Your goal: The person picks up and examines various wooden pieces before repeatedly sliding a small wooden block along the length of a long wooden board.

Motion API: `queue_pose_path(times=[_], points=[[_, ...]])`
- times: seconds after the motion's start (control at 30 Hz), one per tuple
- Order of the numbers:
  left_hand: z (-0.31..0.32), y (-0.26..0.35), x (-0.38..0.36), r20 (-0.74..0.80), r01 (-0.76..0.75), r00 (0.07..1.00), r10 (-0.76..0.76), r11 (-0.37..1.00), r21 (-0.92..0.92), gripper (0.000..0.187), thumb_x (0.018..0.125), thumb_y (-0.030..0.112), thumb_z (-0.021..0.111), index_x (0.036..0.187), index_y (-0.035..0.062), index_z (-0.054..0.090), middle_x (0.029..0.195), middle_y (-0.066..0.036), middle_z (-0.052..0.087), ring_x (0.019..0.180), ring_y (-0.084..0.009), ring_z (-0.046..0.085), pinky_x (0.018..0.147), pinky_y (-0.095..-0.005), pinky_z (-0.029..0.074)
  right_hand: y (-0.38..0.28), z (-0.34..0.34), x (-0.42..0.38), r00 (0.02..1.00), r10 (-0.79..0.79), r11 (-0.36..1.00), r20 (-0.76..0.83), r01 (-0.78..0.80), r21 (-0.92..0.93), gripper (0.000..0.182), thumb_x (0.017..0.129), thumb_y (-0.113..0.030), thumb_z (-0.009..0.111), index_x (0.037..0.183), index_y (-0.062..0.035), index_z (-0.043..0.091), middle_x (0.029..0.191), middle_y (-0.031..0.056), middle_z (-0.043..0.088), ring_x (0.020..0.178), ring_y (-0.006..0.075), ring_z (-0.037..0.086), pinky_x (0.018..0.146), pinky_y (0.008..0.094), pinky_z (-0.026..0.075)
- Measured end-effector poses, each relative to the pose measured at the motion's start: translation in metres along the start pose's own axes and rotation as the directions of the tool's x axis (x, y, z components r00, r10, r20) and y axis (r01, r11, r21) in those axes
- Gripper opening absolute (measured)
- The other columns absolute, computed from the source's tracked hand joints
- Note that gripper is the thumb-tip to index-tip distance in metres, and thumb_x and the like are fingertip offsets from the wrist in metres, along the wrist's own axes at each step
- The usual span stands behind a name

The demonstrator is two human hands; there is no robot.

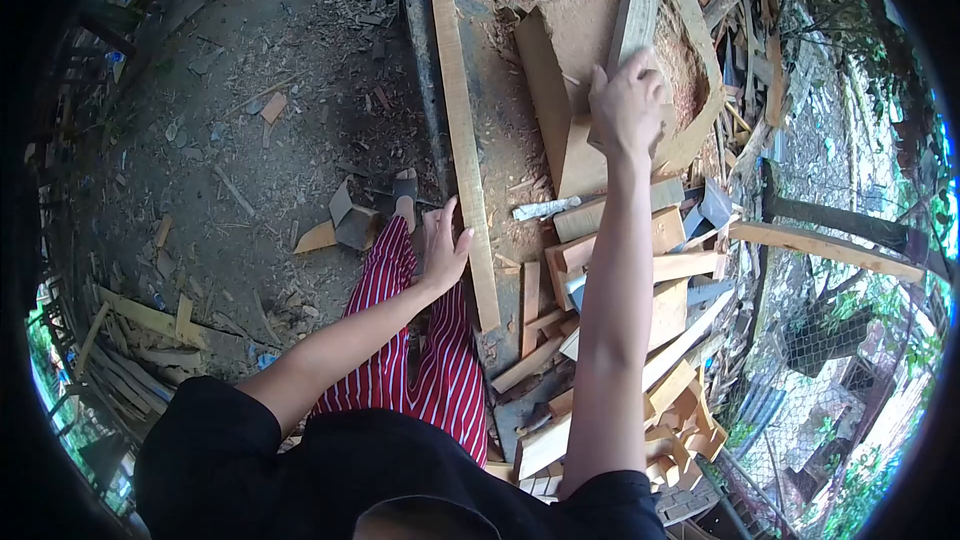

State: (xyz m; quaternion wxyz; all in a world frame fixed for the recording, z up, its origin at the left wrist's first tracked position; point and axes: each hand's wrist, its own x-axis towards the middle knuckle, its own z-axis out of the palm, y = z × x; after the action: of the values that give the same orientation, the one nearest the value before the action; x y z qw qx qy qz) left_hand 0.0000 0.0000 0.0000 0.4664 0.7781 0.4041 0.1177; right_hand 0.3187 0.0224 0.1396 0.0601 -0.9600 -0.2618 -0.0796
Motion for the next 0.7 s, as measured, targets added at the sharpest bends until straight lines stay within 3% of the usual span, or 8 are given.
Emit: queue_pose_path(times=[0.07, 0.1, 0.17, 0.27, 0.33, 0.43, 0.6, 0.7], points=[[-0.007, 0.010, 0.004, -0.025, 0.035, 0.999, -0.037, 0.998, -0.053, 0.063, 0.095, 0.018, 0.060, 0.148, 0.0071, 0.029, 0.114, -0.015, 0.041, 0.103, -0.0276, 0.044, 0.095, -0.0423, 0.037, 0.001, 0.011, 0.000, 0.991, -0.075, 0.996, -0.107, 0.080, 0.045, 0.070, 0.092, -0.032, 0.059, 0.150, -0.0076, 0.029, 0.112, 0.0279, 0.053, 0.103, 0.0390, 0.053, 0.088, 0.0476, 0.046], [-0.016, 0.014, -0.005, -0.029, 0.039, 0.999, -0.040, 0.999, -0.035, 0.063, 0.095, 0.018, 0.060, 0.148, 0.0071, 0.029, 0.114, -0.015, 0.041, 0.103, -0.0276, 0.044, 0.095, -0.0423, 0.037, 0.000, 0.007, -0.020, 0.992, -0.070, 0.995, -0.101, 0.076, 0.063, 0.070, 0.092, -0.032, 0.059, 0.150, -0.0076, 0.029, 0.112, 0.0279, 0.053, 0.103, 0.0390, 0.053, 0.088, 0.0476, 0.046], [-0.024, 0.031, -0.005, -0.027, 0.106, 0.993, -0.116, 0.966, -0.234, 0.057, 0.097, 0.017, 0.055, 0.147, 0.0065, 0.031, 0.115, -0.016, 0.041, 0.104, -0.0259, 0.044, 0.094, -0.0403, 0.039, -0.008, -0.017, -0.073, 0.947, -0.276, 0.956, -0.163, 0.288, 0.061, 0.062, 0.093, -0.024, 0.058, 0.148, -0.0090, 0.036, 0.096, 0.0238, 0.053, 0.088, 0.0361, 0.054, 0.077, 0.0459, 0.047], [-0.028, 0.050, -0.008, -0.079, 0.062, 0.993, -0.087, 0.959, -0.275, 0.065, 0.101, 0.037, 0.046, 0.152, 0.0053, 0.021, 0.132, -0.021, 0.035, 0.119, -0.0314, 0.040, 0.105, -0.0434, 0.033, -0.023, -0.020, -0.182, 0.957, -0.290, 0.933, -0.020, 0.288, 0.217, 0.057, 0.092, -0.022, 0.059, 0.147, -0.0152, 0.042, 0.084, 0.0161, 0.048, 0.076, 0.0291, 0.050, 0.061, 0.0398, 0.045], [-0.021, 0.058, -0.006, -0.122, -0.024, 0.993, -0.003, 0.976, -0.215, 0.077, 0.100, 0.047, 0.044, 0.153, 0.0020, 0.011, 0.150, -0.024, 0.022, 0.139, -0.0377, 0.026, 0.115, -0.0490, 0.019, -0.018, -0.003, -0.250, 0.928, -0.354, 0.921, 0.119, 0.324, 0.215, 0.055, 0.093, -0.026, 0.056, 0.146, -0.0183, 0.043, 0.089, 0.0148, 0.047, 0.076, 0.0265, 0.049, 0.059, 0.0383, 0.044], [0.005, 0.051, -0.006, -0.078, 0.027, 0.996, -0.040, 0.986, -0.164, 0.078, 0.097, 0.038, 0.049, 0.153, 0.0006, 0.010, 0.156, -0.027, 0.015, 0.144, -0.0402, 0.019, 0.117, -0.0513, 0.016, -0.008, 0.020, -0.319, 0.875, -0.292, 0.943, 0.385, 0.195, 0.271, 0.058, 0.085, -0.027, 0.058, 0.142, -0.0172, 0.048, 0.100, 0.0167, 0.047, 0.090, 0.0332, 0.050, 0.073, 0.0406, 0.047], [0.017, 0.042, 0.016, -0.131, 0.040, 0.990, -0.057, 0.991, -0.129, 0.069, 0.098, 0.026, 0.043, 0.153, -0.0003, 0.012, 0.159, -0.018, 0.015, 0.145, -0.0398, 0.016, 0.116, -0.0555, 0.012, -0.030, 0.021, -0.293, 0.788, -0.243, 0.963, 0.567, 0.127, 0.236, 0.047, 0.082, -0.026, 0.060, 0.126, -0.0101, 0.056, 0.103, 0.0174, 0.046, 0.098, 0.0356, 0.048, 0.076, 0.0424, 0.049], [0.005, 0.041, 0.081, -0.194, 0.011, 0.981, -0.030, 0.995, -0.101, 0.067, 0.099, 0.028, 0.042, 0.153, 0.0015, 0.013, 0.159, -0.018, 0.017, 0.146, -0.0391, 0.015, 0.117, -0.0548, 0.010, -0.056, 0.043, -0.243, 0.807, -0.307, 0.941, 0.505, 0.178, 0.287, 0.043, 0.081, -0.025, 0.061, 0.119, -0.0077, 0.057, 0.105, 0.0179, 0.045, 0.100, 0.0368, 0.047, 0.076, 0.0439, 0.051]])
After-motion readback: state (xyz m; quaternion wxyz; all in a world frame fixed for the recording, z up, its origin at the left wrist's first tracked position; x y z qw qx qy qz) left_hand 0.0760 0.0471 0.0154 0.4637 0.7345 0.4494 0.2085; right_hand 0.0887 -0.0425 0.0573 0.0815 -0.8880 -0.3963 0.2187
